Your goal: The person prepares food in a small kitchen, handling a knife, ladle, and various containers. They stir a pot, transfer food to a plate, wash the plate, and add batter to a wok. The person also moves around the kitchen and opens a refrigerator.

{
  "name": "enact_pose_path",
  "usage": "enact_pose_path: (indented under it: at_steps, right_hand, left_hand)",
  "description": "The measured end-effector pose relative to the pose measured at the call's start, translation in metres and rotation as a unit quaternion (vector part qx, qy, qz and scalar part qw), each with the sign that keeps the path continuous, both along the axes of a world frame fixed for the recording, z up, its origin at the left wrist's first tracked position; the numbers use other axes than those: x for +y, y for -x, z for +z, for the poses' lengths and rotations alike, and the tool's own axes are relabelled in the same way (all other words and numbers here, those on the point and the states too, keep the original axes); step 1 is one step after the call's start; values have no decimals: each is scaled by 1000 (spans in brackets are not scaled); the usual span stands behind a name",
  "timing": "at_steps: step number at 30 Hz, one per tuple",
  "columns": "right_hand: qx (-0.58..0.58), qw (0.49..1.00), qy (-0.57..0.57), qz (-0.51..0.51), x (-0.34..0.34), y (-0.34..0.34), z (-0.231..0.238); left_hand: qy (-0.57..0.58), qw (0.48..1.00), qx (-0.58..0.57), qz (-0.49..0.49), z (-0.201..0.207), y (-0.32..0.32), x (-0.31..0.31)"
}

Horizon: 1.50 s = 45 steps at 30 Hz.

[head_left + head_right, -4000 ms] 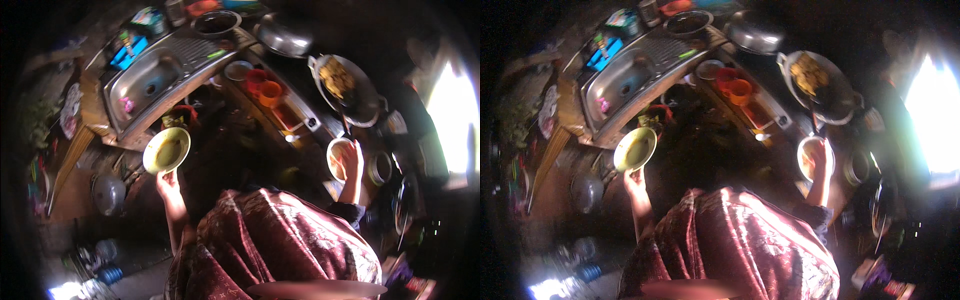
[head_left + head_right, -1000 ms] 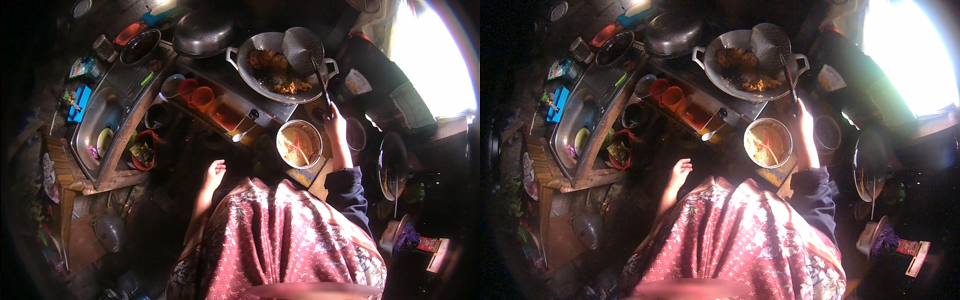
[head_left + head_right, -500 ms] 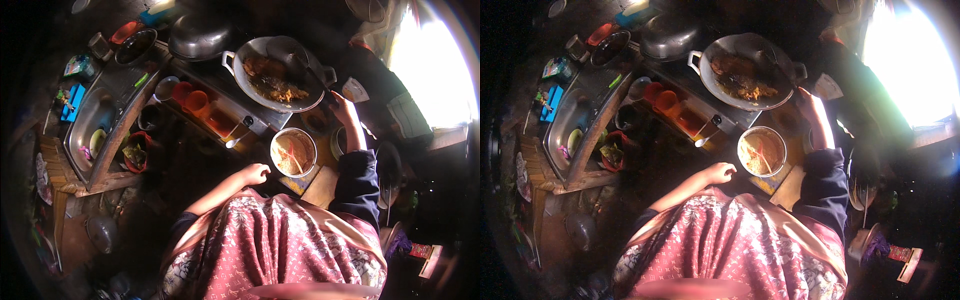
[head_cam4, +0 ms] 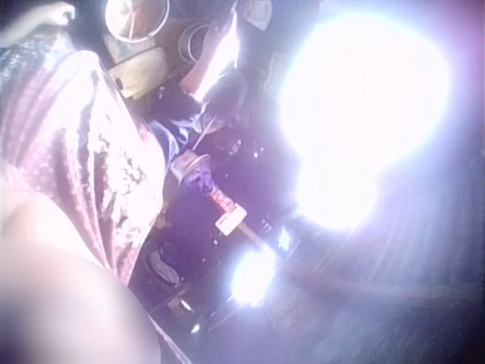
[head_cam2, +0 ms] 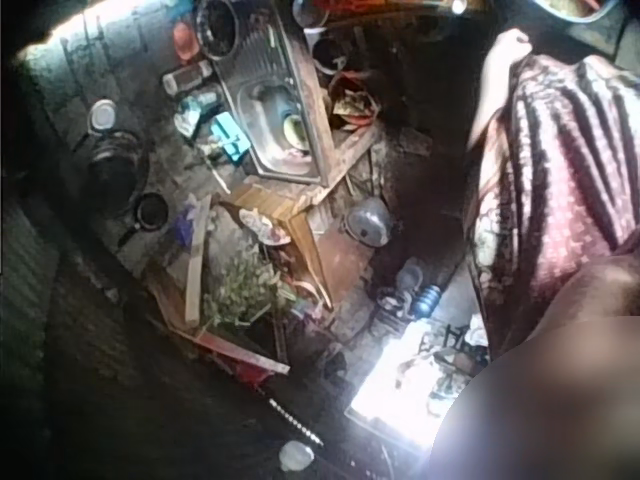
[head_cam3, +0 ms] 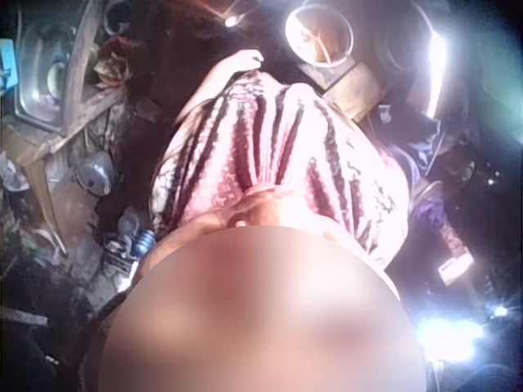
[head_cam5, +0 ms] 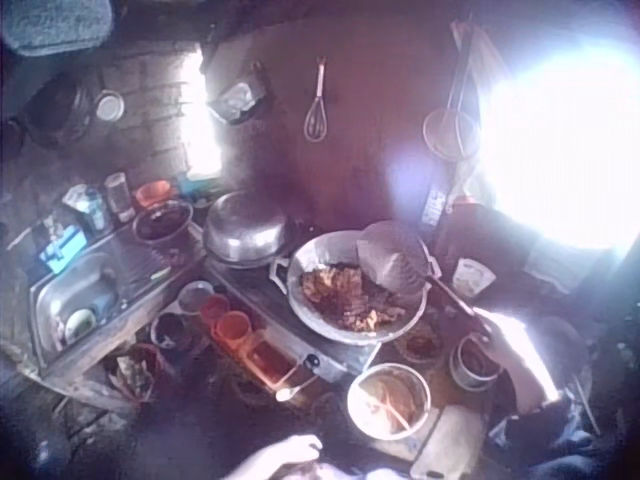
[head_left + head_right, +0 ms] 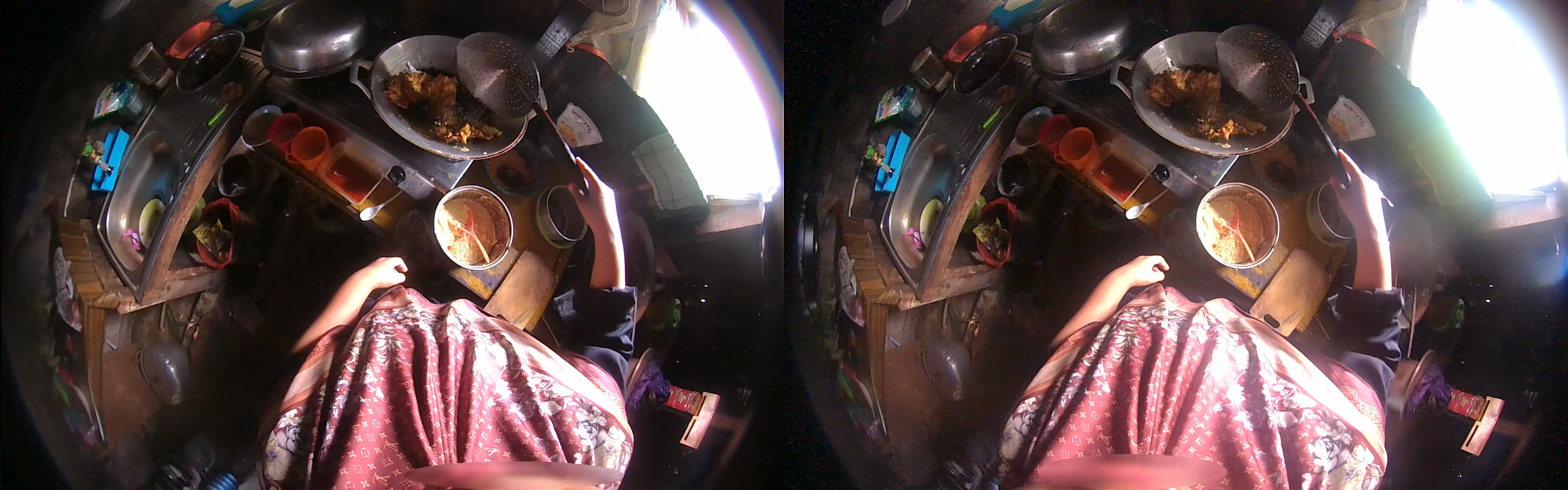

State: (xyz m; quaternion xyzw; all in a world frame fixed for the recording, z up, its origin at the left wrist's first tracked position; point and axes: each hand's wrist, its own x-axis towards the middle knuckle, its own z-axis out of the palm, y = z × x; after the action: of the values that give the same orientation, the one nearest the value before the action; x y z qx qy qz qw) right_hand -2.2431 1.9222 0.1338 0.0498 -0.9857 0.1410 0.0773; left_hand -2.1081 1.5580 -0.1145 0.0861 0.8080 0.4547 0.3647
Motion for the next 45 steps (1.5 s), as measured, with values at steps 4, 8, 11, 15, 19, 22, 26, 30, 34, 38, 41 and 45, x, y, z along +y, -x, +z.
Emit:
enact_pose_path:
  at_steps: [4,8,11,15,19,22,26,30,34,38,41,45]
  right_hand:
    - [-33,999,-16,11,-2,-19,12]
    - [-127,991,10,-30,-14,-38,6]
    - [-125,991,44,-7,-22,-39,-19]
    - [-152,977,150,3,-29,-29,-54]
    - [-27,988,148,34,-40,-14,-69]
    - [5,994,110,19,-52,13,-63]
    - [-3,999,-50,5,-76,51,-42]
    - [-11,989,-143,33,-87,63,-14]
    - [-36,983,-178,18,-81,75,13]
    - [-40,975,-219,-23,-75,107,27]
    - [-35,974,-222,17,-69,137,45]
    - [-99,891,-431,102,-73,171,72]
  left_hand:
    - [-31,988,-6,148,-9,-26,-28]
    - [-48,961,-28,272,-24,-57,-57]
    - [-51,935,-80,341,-30,-77,-74]
    - [-74,904,-89,412,-30,-93,-82]
    - [-62,905,-90,411,-26,-92,-86]
    - [-69,910,-73,402,-25,-80,-92]
    - [-94,914,-68,388,-25,-63,-105]
    - [-91,909,-51,405,-32,-53,-128]
    - [-44,912,-47,406,-44,-49,-148]
    - [-53,914,-55,399,-54,-46,-162]
    - [-61,914,-48,398,-59,-41,-171]
    - [-80,920,-16,383,-66,-35,-185]
